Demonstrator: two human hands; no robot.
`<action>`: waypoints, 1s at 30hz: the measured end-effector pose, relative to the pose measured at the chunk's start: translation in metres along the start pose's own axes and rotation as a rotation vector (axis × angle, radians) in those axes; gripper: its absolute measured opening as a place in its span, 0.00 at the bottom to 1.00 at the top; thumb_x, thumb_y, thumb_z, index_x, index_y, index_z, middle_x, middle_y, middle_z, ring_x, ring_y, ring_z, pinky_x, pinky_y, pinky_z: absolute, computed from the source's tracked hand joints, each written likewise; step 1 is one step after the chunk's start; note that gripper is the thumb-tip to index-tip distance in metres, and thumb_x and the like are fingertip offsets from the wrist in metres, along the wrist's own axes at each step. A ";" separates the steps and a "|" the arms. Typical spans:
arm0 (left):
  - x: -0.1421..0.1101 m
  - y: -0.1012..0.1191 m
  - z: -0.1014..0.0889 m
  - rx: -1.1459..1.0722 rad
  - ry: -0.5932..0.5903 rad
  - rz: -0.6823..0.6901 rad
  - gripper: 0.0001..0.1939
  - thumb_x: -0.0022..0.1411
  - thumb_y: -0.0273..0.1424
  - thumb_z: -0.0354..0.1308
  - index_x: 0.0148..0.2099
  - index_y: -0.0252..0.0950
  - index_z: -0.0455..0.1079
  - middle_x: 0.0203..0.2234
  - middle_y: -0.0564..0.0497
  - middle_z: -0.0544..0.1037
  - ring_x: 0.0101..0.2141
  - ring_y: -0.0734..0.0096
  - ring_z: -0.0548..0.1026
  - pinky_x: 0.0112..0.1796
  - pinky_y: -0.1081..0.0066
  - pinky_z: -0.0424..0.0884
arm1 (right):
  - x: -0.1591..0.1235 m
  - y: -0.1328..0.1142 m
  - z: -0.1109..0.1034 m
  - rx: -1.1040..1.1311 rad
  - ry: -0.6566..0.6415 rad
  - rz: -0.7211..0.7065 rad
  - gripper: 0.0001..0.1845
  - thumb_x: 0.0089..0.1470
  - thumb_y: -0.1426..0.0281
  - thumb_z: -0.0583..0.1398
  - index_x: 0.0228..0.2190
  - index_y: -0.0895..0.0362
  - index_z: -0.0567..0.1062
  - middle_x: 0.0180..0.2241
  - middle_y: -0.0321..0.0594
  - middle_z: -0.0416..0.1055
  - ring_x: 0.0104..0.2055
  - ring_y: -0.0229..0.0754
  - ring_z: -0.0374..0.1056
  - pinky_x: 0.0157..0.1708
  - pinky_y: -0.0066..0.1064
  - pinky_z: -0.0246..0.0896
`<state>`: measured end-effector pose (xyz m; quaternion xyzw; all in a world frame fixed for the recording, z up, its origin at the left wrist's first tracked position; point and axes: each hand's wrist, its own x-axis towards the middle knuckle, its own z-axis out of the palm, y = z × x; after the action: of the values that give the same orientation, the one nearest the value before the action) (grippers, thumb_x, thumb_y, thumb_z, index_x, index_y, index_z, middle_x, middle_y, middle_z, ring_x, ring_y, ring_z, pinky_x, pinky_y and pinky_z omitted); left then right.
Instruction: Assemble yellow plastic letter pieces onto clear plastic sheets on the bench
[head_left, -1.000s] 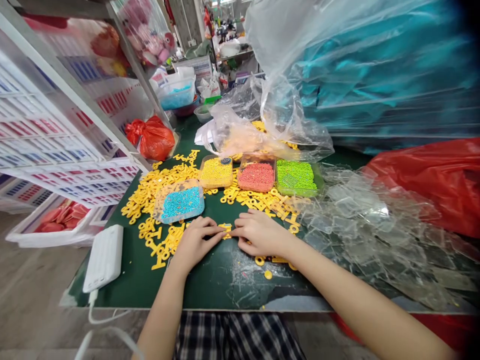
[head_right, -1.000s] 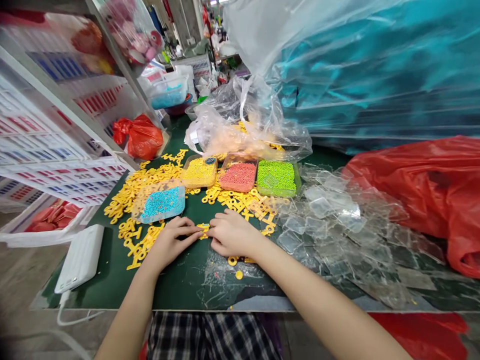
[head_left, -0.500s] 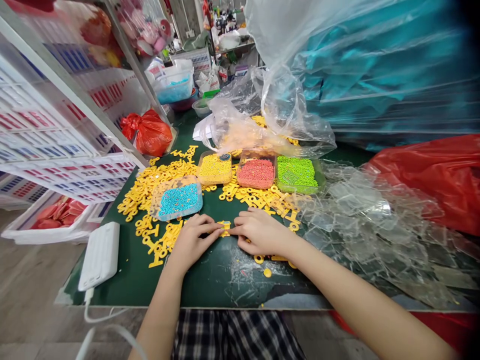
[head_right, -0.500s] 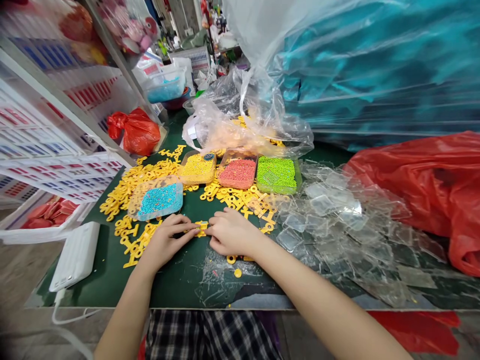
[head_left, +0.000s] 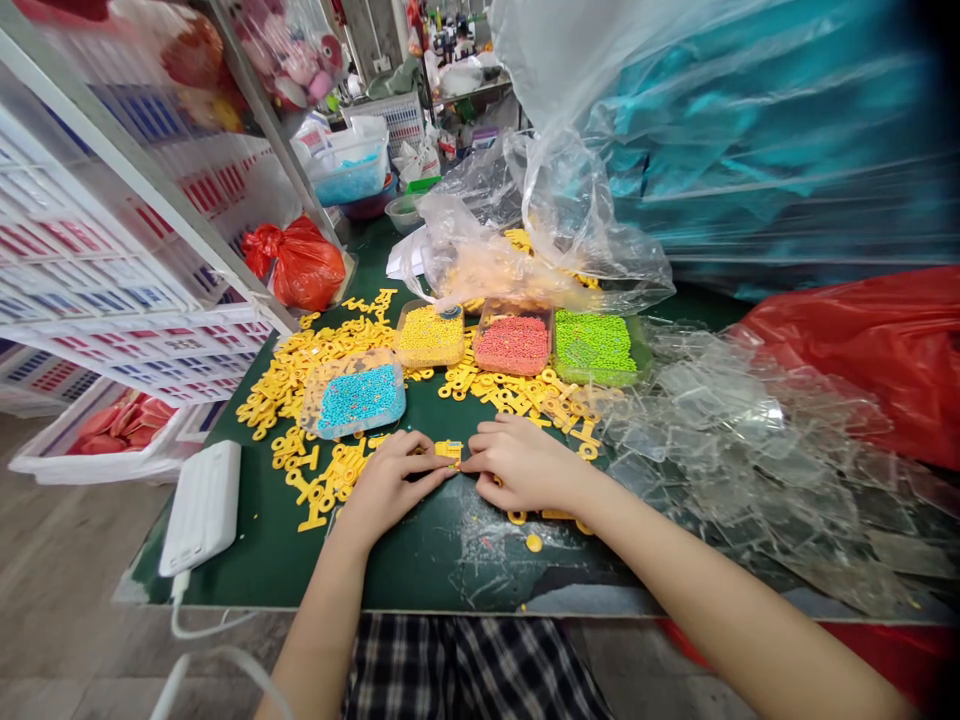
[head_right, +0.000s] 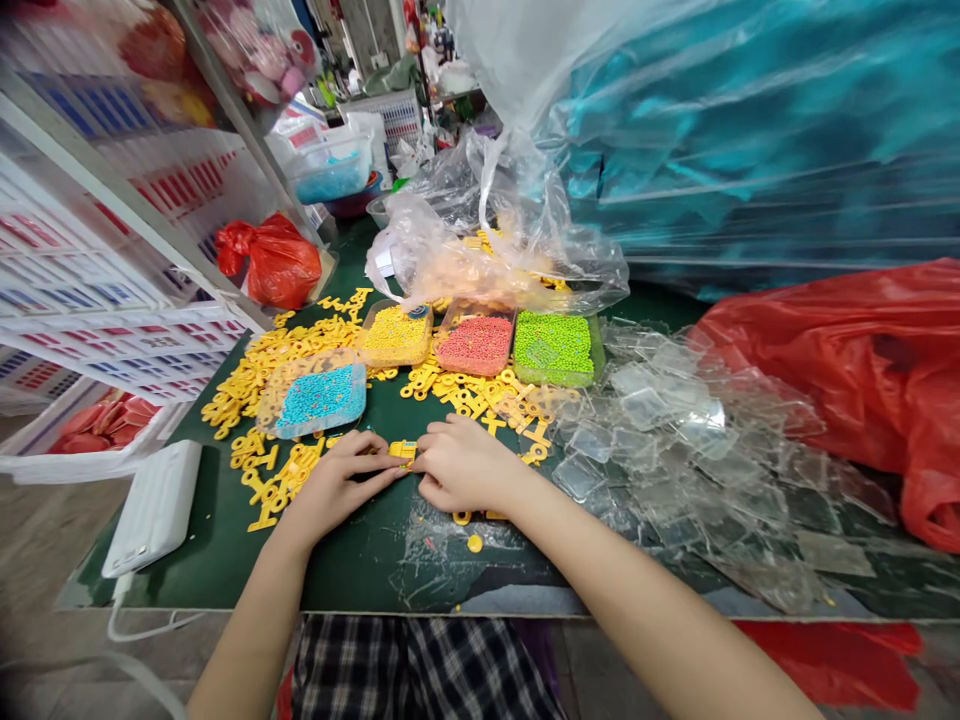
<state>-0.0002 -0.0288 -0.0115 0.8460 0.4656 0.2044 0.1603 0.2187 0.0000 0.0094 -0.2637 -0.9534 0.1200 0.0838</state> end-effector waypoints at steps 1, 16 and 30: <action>0.000 0.000 0.000 -0.003 0.000 0.002 0.14 0.67 0.41 0.54 0.43 0.43 0.79 0.31 0.50 0.73 0.34 0.67 0.69 0.35 0.68 0.66 | 0.000 0.000 0.000 -0.005 -0.009 0.002 0.13 0.53 0.73 0.56 0.35 0.57 0.80 0.28 0.40 0.72 0.34 0.43 0.61 0.36 0.36 0.48; -0.002 -0.004 -0.002 -0.043 0.075 -0.036 0.13 0.66 0.41 0.55 0.43 0.44 0.79 0.31 0.49 0.74 0.35 0.66 0.69 0.37 0.66 0.66 | 0.000 0.001 -0.001 -0.023 -0.009 -0.012 0.12 0.55 0.72 0.55 0.34 0.58 0.80 0.27 0.41 0.71 0.33 0.42 0.61 0.34 0.36 0.47; 0.000 -0.002 -0.002 -0.044 -0.016 -0.019 0.13 0.66 0.41 0.55 0.46 0.46 0.79 0.31 0.50 0.74 0.34 0.66 0.69 0.36 0.67 0.65 | 0.001 -0.003 0.000 -0.008 -0.016 -0.028 0.13 0.55 0.73 0.55 0.35 0.58 0.80 0.27 0.41 0.72 0.33 0.43 0.61 0.34 0.35 0.46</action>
<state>-0.0029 -0.0279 -0.0105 0.8393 0.4678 0.2064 0.1846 0.2165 -0.0015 0.0104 -0.2497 -0.9581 0.1171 0.0769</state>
